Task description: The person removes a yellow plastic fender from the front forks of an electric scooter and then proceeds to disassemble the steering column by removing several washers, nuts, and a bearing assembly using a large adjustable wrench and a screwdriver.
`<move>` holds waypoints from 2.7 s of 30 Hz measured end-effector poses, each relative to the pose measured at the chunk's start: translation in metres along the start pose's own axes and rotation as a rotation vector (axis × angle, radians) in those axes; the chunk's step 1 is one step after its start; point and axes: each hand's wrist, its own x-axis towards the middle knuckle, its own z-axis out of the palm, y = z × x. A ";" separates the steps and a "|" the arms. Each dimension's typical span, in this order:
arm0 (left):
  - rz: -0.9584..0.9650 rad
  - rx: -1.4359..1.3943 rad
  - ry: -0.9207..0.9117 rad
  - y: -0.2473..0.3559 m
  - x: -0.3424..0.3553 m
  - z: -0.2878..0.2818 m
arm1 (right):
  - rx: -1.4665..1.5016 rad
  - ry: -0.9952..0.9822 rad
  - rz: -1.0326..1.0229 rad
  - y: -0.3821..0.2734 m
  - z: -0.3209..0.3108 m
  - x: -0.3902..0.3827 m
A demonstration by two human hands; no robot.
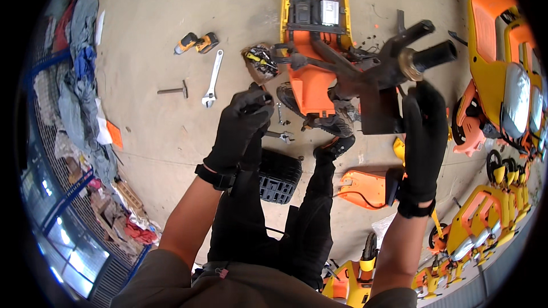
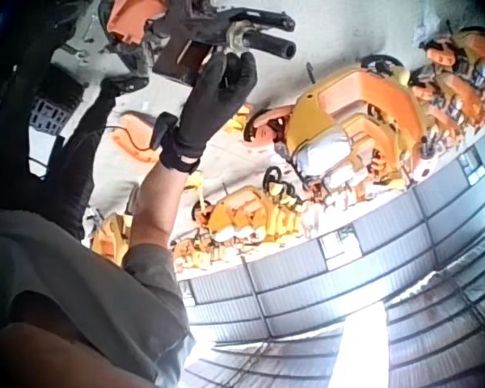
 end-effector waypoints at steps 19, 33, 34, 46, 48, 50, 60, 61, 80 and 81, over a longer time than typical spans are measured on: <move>0.075 0.998 0.254 -0.274 0.147 -0.135 | -0.349 0.133 -0.295 0.033 0.017 -0.012; 0.322 1.145 0.349 -0.431 0.255 -0.150 | -1.199 0.529 -0.510 0.008 0.067 -0.010; 0.392 1.157 0.313 -0.442 0.249 -0.140 | -1.125 0.499 -0.471 0.008 0.059 -0.011; 0.227 0.402 0.118 -0.151 0.114 -0.053 | 0.062 0.358 -0.259 0.019 0.054 -0.018; 0.438 0.441 0.113 -0.065 0.094 -0.010 | 0.019 0.335 -0.257 0.012 0.054 -0.018; 0.454 0.318 0.079 0.016 0.071 0.038 | 0.077 0.328 -0.252 0.010 0.056 -0.017; 0.896 0.472 -0.382 0.102 0.061 0.168 | 0.065 0.418 -0.357 0.024 0.065 -0.012; 0.875 0.513 -0.361 0.101 0.062 0.171 | -0.020 0.417 -0.414 0.029 0.063 -0.010; 0.583 0.472 -0.340 0.118 0.056 0.186 | -0.031 0.461 -0.444 0.021 0.057 -0.005; 0.584 0.467 -0.349 0.117 0.054 0.186 | -0.019 0.455 -0.435 0.022 0.058 -0.006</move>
